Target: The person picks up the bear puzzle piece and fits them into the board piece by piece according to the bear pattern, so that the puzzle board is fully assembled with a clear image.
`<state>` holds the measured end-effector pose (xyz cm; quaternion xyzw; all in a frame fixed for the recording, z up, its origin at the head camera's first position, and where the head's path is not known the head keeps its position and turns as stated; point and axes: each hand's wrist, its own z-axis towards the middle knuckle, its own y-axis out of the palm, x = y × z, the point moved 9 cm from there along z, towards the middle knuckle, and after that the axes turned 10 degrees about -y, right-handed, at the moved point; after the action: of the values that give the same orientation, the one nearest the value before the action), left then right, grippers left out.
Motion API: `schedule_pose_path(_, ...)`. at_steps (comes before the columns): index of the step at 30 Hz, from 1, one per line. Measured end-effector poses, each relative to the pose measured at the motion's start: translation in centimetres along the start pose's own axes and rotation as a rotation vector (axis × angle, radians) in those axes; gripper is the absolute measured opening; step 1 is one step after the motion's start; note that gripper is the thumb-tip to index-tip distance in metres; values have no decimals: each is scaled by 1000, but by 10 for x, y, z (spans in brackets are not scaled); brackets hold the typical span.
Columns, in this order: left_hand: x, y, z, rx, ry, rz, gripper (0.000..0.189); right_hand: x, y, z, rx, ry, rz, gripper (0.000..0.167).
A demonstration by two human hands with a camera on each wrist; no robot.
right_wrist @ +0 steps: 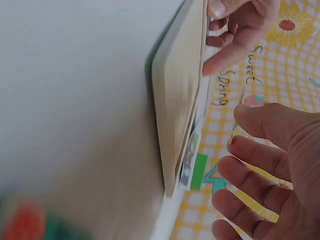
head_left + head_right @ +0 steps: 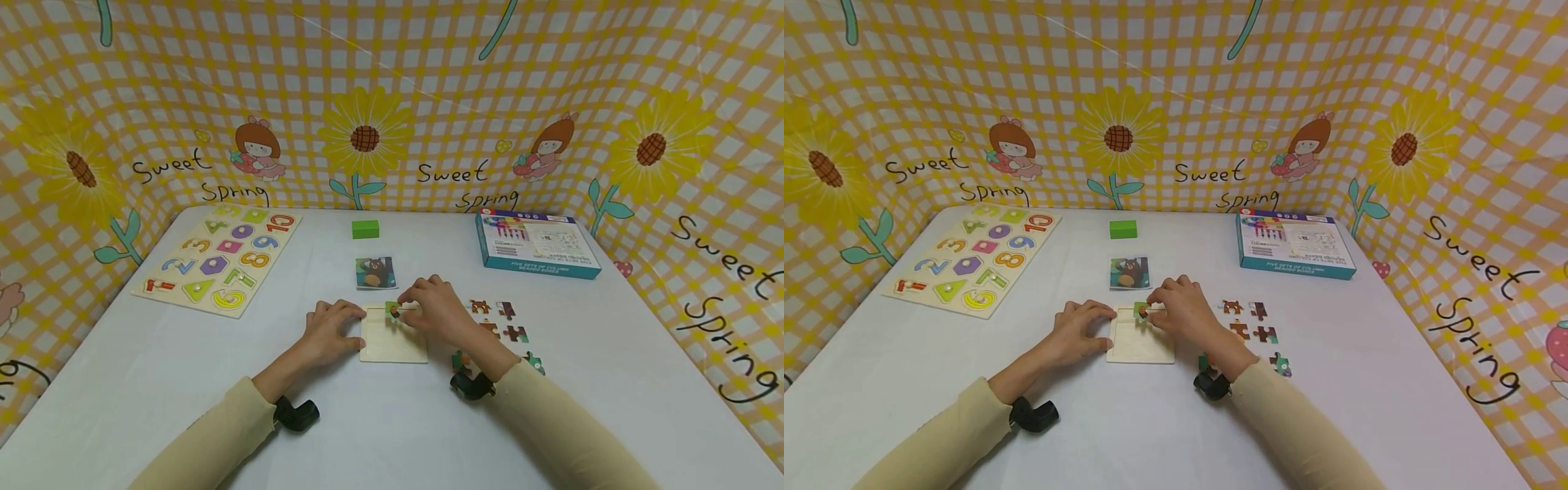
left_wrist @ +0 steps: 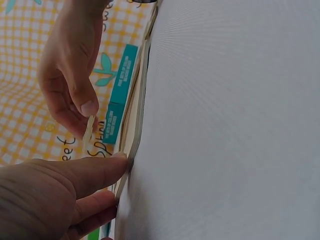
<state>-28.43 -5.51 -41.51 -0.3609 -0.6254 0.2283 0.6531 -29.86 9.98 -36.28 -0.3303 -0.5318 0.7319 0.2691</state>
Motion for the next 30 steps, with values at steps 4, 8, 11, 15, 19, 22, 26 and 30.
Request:
schedule_pose_path(4,0,0,0,0,0,3,43,-7,7,7,-26,-10,-8,24)
schedule_pose_path(8,0,0,0,-3,-1,6,43,-11,13,12,-52,-14,-22,24)
schedule_pose_path(11,-1,0,0,-2,1,10,43,-13,18,15,-68,-17,-37,23)
schedule_pose_path(15,0,0,0,-2,4,12,44,-14,22,18,-87,-18,-41,23)
schedule_pose_path(19,0,0,0,-4,1,14,44,-13,27,20,-119,0,-35,24)
schedule_pose_path(22,0,0,-1,-6,-7,13,44,-12,31,21,-137,13,-27,24)
schedule_pose_path(26,0,0,-1,-7,-16,13,44,-11,33,22,-139,8,-11,24)
schedule_pose_path(30,0,1,0,-10,-14,9,44,-12,33,23,-135,-6,-14,24)
